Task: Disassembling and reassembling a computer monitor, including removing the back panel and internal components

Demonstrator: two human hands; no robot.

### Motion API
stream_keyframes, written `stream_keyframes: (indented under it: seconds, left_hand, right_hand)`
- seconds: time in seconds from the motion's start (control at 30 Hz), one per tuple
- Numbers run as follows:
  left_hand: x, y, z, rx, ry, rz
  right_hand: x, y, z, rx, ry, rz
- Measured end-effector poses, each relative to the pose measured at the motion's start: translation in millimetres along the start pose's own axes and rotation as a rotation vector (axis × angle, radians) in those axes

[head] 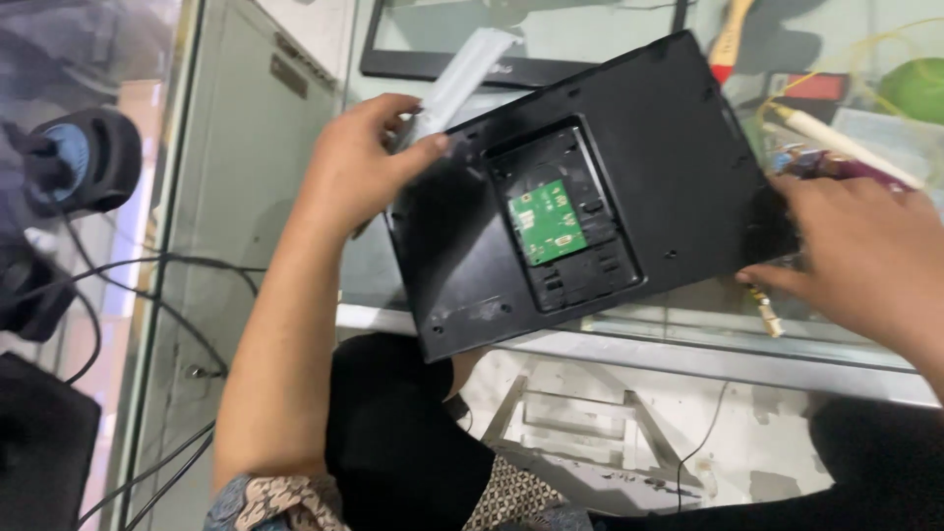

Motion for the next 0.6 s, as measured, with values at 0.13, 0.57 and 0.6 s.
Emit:
stream_keyframes:
  seconds: [0.13,0.57,0.6]
  left_hand:
    - [-32.5,-14.8,22.7,0.201,0.128,0.056]
    - [-75.7,-39.8,14.4,0.027,-0.249,-0.520]
    - [-65.5,-41.8,19.7,-0.019,-0.420,-0.527]
  right_hand:
    - [-3.8,14.3,31.9,-0.168,-0.226,-0.017]
    - [-4.9,-14.8,-10.6,0.004,-0.007,-0.036]
    - [-5.6,-16.3,-7.5,0.018,-0.015,-0.043]
Point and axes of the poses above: each hand's wrist, its own y-axis towards the middle knuckle, its own z-axis out of the palm, x = y × z, the point moved 1 cm from there along y, towards the middle knuckle, and after that the axes turned 14 degrees about -y, right-handed, at the moved point
